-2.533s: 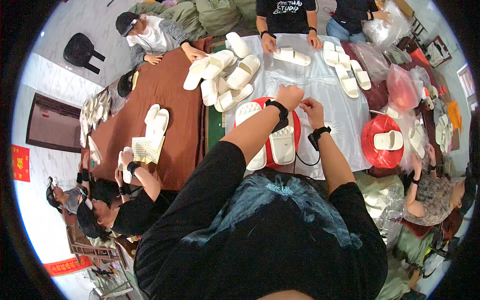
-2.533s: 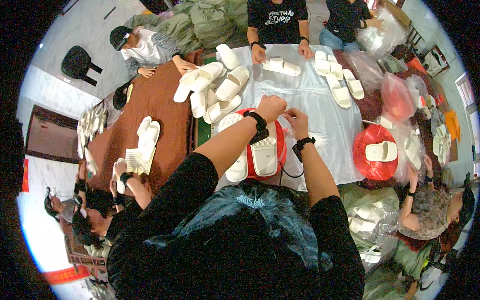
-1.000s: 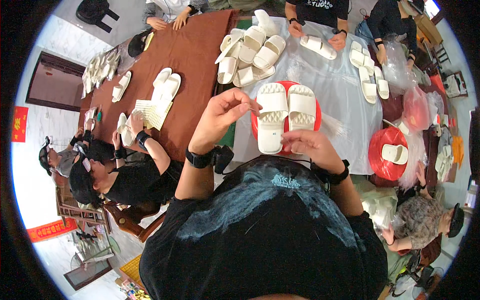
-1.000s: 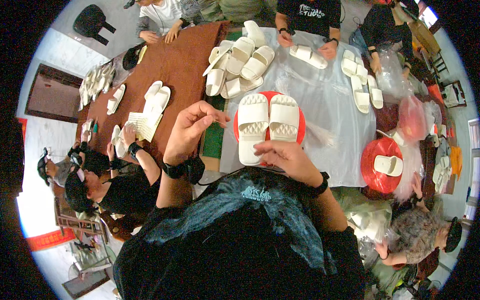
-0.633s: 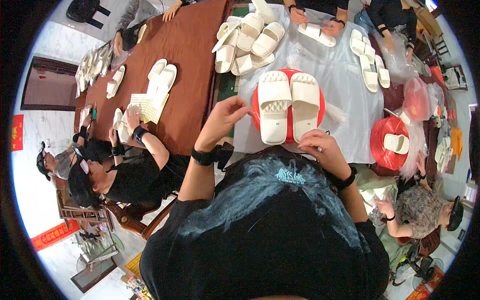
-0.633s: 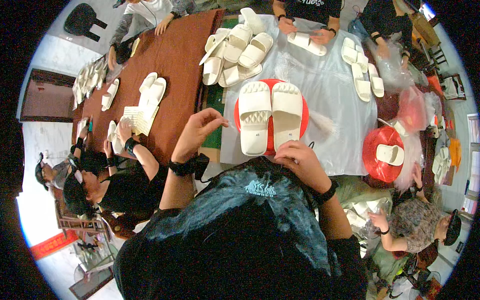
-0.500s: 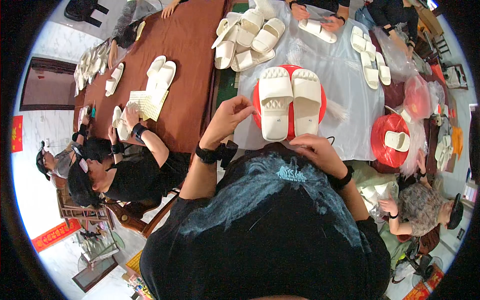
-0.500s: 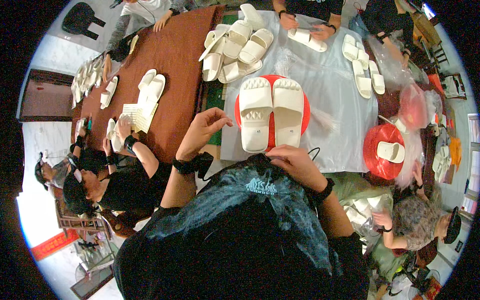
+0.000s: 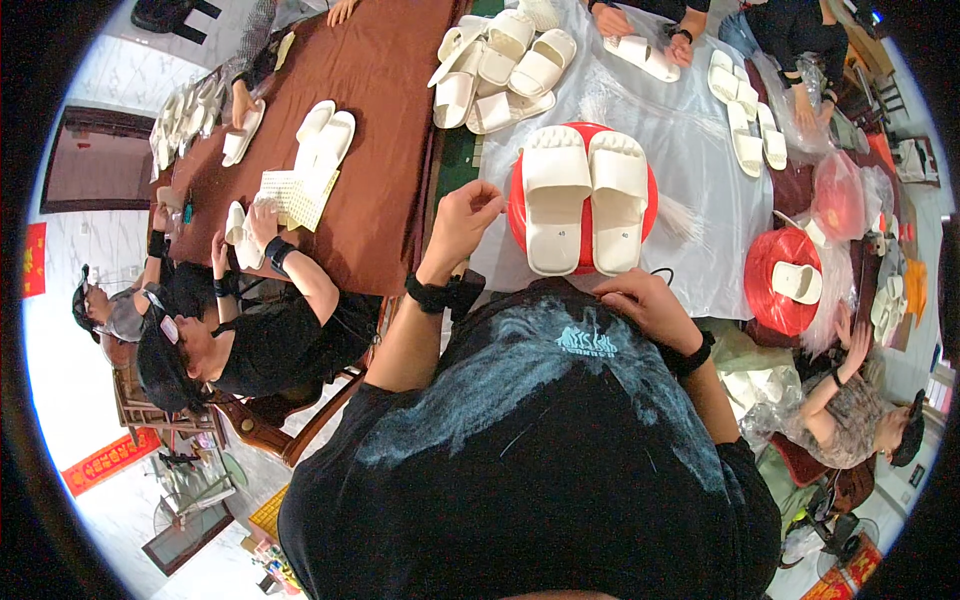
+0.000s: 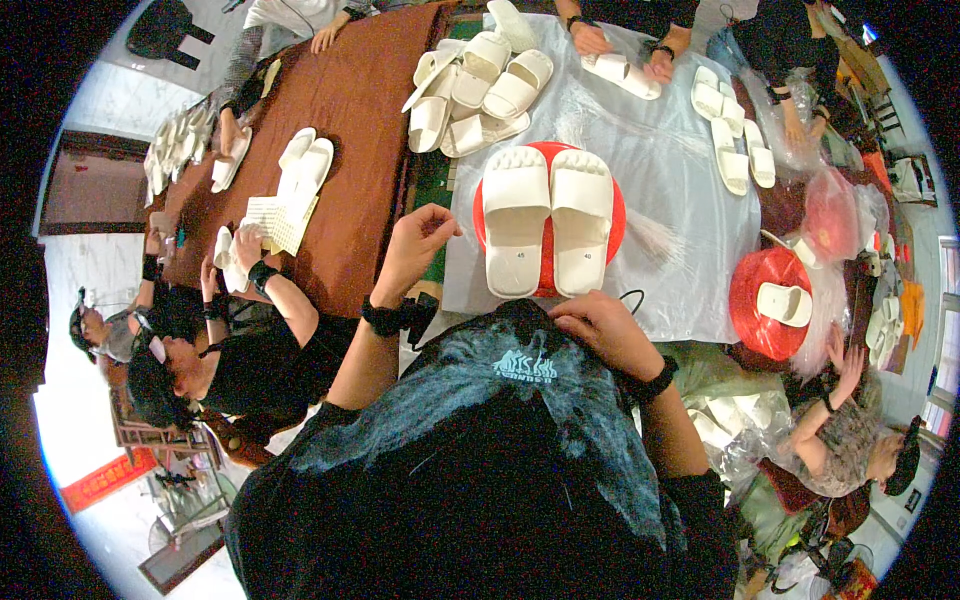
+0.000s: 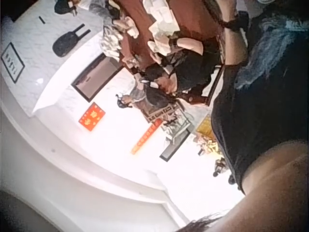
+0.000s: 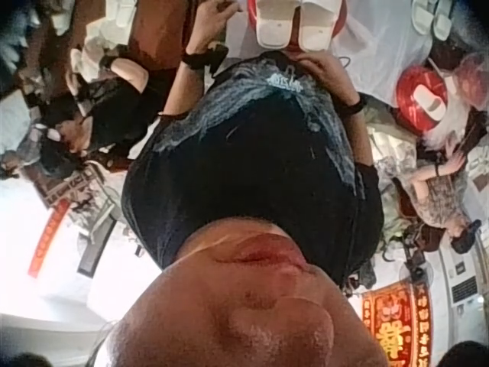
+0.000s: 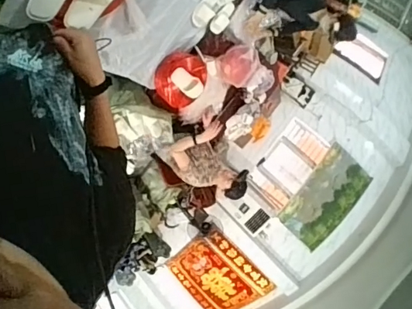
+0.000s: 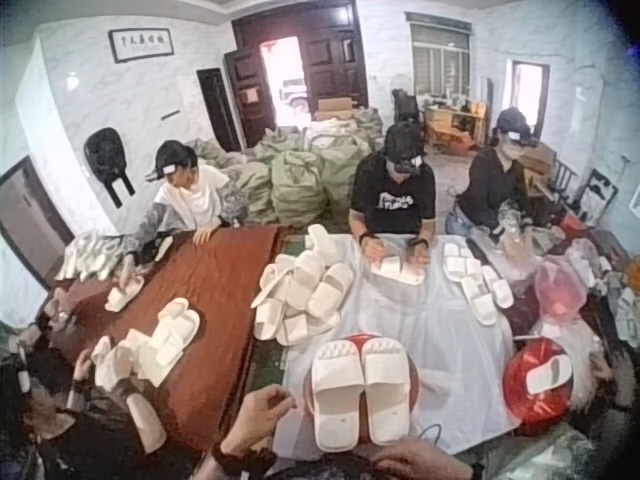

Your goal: Assembling and inspecting white slippers at a manufacturing table.

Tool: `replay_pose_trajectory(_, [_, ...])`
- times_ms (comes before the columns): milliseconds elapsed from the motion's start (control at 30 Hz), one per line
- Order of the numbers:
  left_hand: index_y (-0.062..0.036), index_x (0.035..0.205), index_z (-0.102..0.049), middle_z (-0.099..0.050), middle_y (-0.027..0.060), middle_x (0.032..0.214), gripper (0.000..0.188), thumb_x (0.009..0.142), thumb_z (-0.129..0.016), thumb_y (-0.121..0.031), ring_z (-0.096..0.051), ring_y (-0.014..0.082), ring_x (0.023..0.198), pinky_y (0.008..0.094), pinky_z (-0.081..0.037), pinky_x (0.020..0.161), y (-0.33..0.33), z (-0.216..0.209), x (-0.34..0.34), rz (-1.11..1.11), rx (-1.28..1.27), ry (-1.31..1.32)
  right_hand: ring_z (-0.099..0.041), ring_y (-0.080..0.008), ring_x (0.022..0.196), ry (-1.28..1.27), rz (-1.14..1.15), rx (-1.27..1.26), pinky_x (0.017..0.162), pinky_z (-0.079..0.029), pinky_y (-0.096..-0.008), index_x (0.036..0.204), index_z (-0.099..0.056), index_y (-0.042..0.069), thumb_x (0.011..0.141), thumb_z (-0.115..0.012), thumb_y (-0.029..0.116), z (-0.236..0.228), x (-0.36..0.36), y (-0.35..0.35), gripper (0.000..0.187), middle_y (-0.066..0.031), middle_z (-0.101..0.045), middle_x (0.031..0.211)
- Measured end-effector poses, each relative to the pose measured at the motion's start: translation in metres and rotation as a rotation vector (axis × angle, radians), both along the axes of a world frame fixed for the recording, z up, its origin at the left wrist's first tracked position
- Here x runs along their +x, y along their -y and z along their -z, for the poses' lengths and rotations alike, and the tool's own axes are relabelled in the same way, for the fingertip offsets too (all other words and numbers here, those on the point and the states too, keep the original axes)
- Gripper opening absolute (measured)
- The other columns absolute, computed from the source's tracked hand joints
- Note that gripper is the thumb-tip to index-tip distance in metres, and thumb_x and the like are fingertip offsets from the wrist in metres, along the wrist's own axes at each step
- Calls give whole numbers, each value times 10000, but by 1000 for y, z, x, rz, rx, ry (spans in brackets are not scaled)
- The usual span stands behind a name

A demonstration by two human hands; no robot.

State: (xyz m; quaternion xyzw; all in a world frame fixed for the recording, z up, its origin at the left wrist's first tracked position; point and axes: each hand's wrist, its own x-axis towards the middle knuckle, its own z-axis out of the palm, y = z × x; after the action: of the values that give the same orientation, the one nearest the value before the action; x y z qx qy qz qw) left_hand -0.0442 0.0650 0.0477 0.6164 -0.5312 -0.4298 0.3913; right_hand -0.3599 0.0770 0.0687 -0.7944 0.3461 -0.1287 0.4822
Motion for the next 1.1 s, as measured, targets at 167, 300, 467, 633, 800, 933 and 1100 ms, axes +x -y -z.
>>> replay_pose_trajectory(167, [55, 863, -620, -661, 80, 738, 136, 861, -613, -81, -625, 107, 698, 256, -490, 647, 2, 6, -4, -57, -28, -16, -649, -245, 837, 52, -12, 114, 751, -498, -318, 1016, -661, 0, 861, -622, 88, 3, 1, -2, 183, -119, -688, 910])
replay_pose_trajectory(300, [30, 878, -610, -652, 48, 759, 120, 891, -606, -89, -602, 90, 716, 233, -475, 659, 3, 10, -5, -38, -8, 53, -646, -239, 818, 40, -48, 103, 734, -493, -310, 984, -656, -5, 853, -628, 78, 6, -2, -2, 157, -123, -680, 886])
replay_pose_trajectory(467, [57, 849, -629, -654, 87, 687, 165, 848, -628, -108, -611, 105, 641, 260, -479, 601, 3, 12, -12, -70, -18, 111, -608, -236, 741, -30, 16, 109, 674, -470, -319, 892, -627, -17, 827, -652, 63, -4, -2, 1, 107, -134, -641, 820])
replay_pose_trajectory(633, [13, 876, -645, -665, 164, 735, 149, 833, -628, -129, -668, 250, 663, 337, -505, 612, 4, 21, -26, -5, -45, 214, -599, -249, 728, 27, 97, -27, 665, -466, -319, 879, -625, -24, 822, -658, 56, 8, -3, 5, 103, -139, -625, 814])
replay_pose_trajectory(800, [-45, 842, -652, -653, 174, 749, 133, 823, -601, -166, -631, 352, 693, 412, -496, 616, 13, 23, -50, 131, -216, 523, -587, -336, 744, 53, 184, -152, 660, -468, -388, 826, -617, 8, 834, -642, 117, 20, -4, 7, 113, -151, -599, 791])
replay_pose_trajectory(933, [-75, 794, -630, -612, 145, 691, 143, 805, -615, -217, -596, 342, 657, 447, -472, 631, 21, 41, -58, 224, -316, 809, -574, -341, 742, -28, 166, -217, 650, -461, -412, 789, -603, 11, 843, -639, 167, 28, -7, 9, 169, -151, -576, 772])
replay_pose_trajectory(1100, [-67, 789, -623, -609, 146, 669, 144, 804, -616, -210, -601, 341, 640, 451, -478, 605, 23, 36, -59, 184, -354, 764, -569, -343, 736, -83, 173, -297, 652, -464, -424, 744, -581, 15, 848, -631, 193, 33, -8, 8, 212, -153, -555, 750])
